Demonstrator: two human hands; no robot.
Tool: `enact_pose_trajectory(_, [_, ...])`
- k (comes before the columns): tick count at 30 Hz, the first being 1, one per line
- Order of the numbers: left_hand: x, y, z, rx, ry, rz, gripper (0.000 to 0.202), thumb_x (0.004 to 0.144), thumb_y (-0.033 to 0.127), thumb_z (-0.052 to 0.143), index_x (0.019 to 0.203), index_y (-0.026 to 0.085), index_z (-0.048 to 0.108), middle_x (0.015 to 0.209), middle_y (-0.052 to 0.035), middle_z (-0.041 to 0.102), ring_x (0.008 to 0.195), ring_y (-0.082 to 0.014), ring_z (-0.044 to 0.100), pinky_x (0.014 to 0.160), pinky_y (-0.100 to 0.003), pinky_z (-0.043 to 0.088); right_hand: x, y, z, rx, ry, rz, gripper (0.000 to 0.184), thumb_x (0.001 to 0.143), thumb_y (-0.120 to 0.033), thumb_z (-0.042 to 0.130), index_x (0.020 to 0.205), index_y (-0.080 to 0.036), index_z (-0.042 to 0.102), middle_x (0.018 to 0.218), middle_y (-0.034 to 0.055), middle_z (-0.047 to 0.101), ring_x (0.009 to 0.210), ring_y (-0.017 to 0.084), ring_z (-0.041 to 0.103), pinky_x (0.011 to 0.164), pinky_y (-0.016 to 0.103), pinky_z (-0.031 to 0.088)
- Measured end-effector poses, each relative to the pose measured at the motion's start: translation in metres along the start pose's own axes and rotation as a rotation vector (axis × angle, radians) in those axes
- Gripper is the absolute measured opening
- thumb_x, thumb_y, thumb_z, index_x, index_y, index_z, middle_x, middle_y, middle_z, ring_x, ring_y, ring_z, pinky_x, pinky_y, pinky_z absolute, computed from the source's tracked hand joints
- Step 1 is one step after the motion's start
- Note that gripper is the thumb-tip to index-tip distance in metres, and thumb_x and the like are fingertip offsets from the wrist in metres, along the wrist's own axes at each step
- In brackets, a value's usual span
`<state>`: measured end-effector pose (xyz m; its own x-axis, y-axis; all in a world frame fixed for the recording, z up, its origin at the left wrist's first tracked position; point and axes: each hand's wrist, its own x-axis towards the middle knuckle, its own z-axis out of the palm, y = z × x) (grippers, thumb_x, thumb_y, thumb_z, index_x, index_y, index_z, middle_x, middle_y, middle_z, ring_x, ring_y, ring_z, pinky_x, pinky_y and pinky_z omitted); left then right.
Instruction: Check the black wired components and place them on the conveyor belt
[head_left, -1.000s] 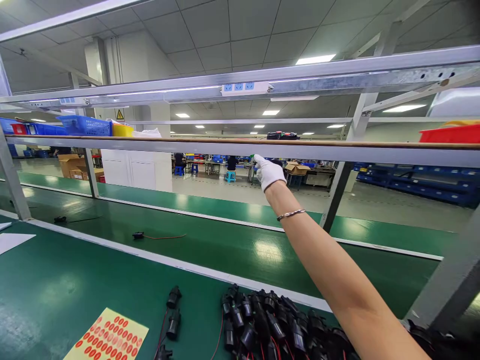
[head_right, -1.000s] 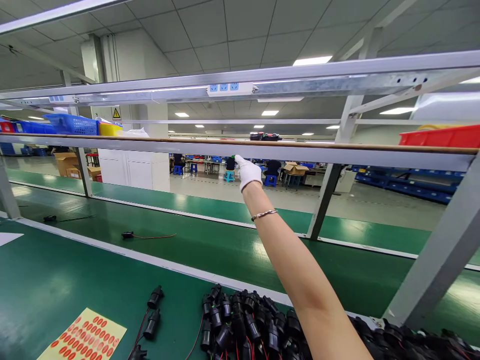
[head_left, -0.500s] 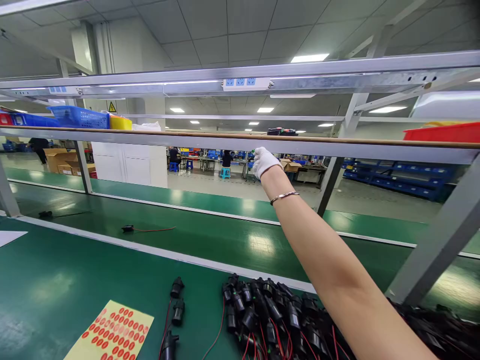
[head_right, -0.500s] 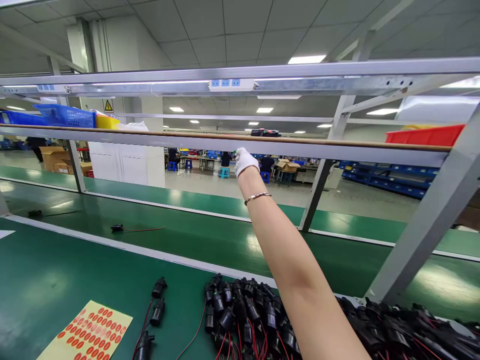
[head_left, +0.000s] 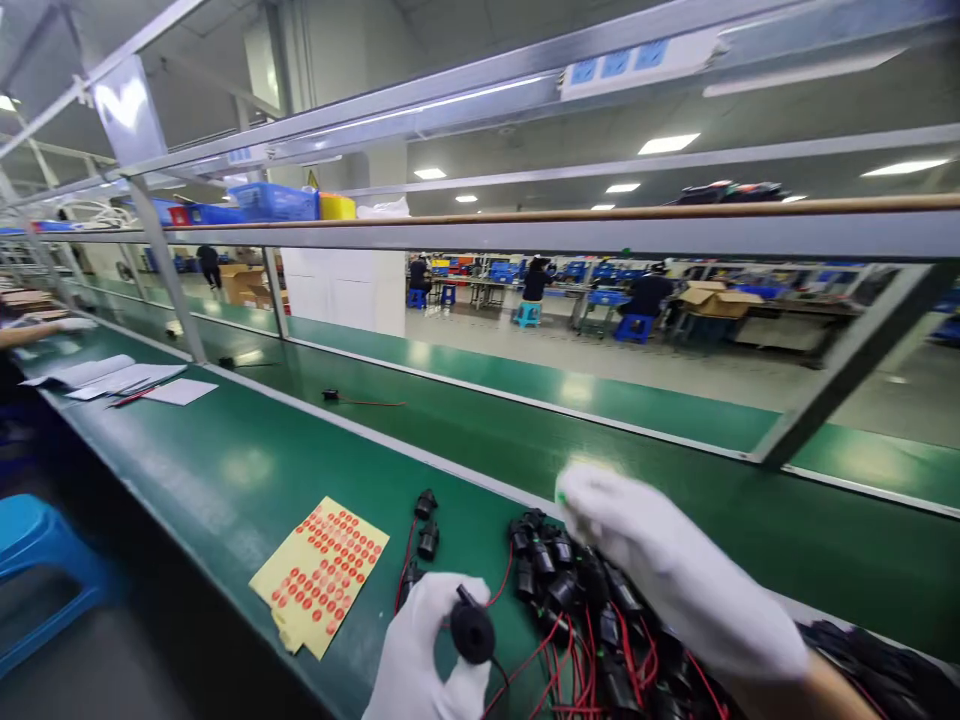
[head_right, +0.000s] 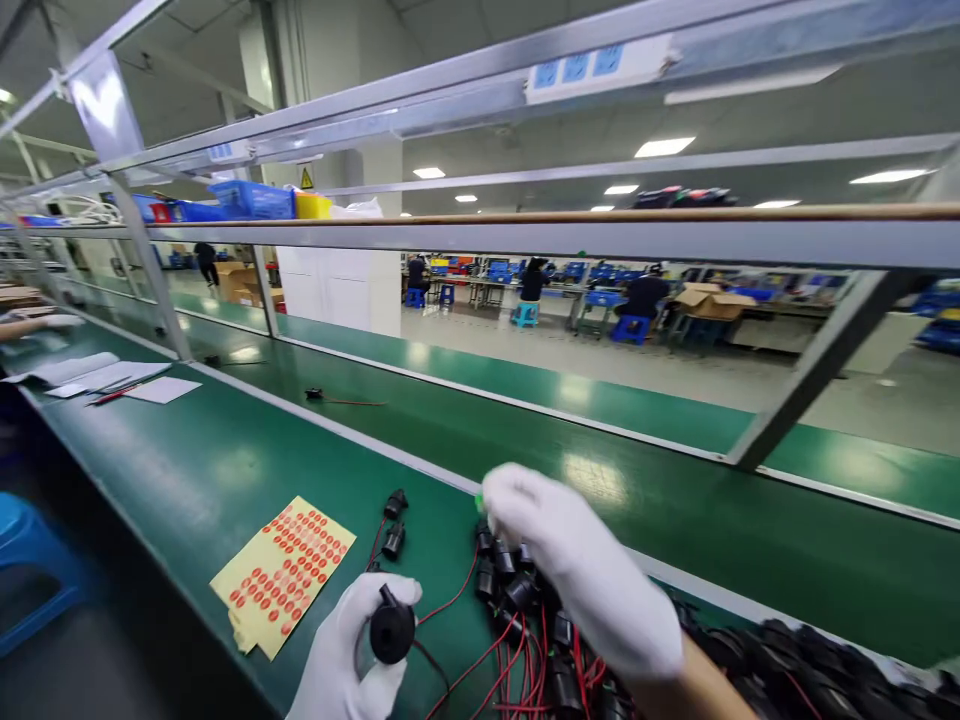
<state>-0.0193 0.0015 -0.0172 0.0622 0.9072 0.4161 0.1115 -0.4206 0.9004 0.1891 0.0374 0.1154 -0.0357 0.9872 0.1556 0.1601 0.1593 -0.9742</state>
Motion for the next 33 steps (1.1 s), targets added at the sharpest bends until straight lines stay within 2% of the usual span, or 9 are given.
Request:
enact_pose_trajectory(3, [0.004,0.002,0.013,0.043,0.029,0.211,0.027,0.083,0.017,0.057,0.107,0.026,0.065,0.1,-0.0007,0.072,0.091,-0.0165,0.069,0.084,-0.029,0.056,-0.041,0.02,0.018,-0.178,-0.176,0.148,0.03,0.083,-0.046,0.061,0.068,-0.024,0.047,0.067,-0.0012,0.05,0.062,0.017,0.043,0.06,0.029,0.039])
enact_pose_trajectory(6, [-0.002,0.004,0.023,0.049,0.007,0.237,0.028,0.083,0.016,0.058,0.108,0.028,0.063,0.099,0.0012,0.071,0.088,-0.0144,0.069,0.081,-0.025,0.055,-0.055,0.032,0.024,-0.186,-0.23,0.205,0.026,0.073,-0.044,0.062,0.065,-0.024,0.048,0.064,-0.0013,0.05,0.062,0.017,0.045,0.061,0.029,0.04])
enact_pose_trajectory(10, [-0.009,0.009,0.032,0.084,0.0,0.277,0.032,0.081,0.013,0.056,0.109,0.028,0.06,0.099,0.0018,0.069,0.088,-0.0139,0.068,0.081,-0.025,0.054,-0.06,0.042,0.022,-0.198,-0.248,0.196,0.02,0.071,-0.039,0.06,0.066,-0.023,0.049,0.065,-0.0017,0.052,0.063,0.016,0.045,0.063,0.029,0.04])
enact_pose_trajectory(16, [-0.014,0.01,0.041,0.188,0.015,0.339,0.031,0.083,0.013,0.053,0.111,0.024,0.059,0.1,-0.0023,0.068,0.088,-0.0157,0.065,0.08,-0.029,0.053,-0.068,0.04,0.017,-0.224,-0.234,0.237,0.015,0.069,-0.032,0.057,0.065,-0.023,0.046,0.062,-0.0028,0.051,0.061,0.015,0.045,0.062,0.028,0.04])
enact_pose_trajectory(22, [-0.014,0.008,0.042,0.212,0.012,0.427,0.04,0.08,0.01,0.053,0.116,0.025,0.058,0.101,-0.0062,0.071,0.085,-0.0188,0.066,0.076,-0.032,0.054,-0.071,0.037,0.014,-0.281,-0.2,0.238,0.014,0.067,-0.03,0.058,0.063,-0.023,0.047,0.063,-0.0021,0.053,0.062,0.016,0.047,0.062,0.028,0.041])
enact_pose_trajectory(33, [-0.013,0.009,0.044,0.274,0.003,0.48,0.045,0.078,0.007,0.053,0.119,0.024,0.055,0.102,-0.0072,0.071,0.084,-0.0197,0.064,0.076,-0.034,0.053,-0.072,0.038,0.01,-0.328,-0.209,0.21,0.015,0.069,-0.028,0.057,0.062,-0.024,0.045,0.063,-0.002,0.055,0.062,0.016,0.049,0.061,0.027,0.043])
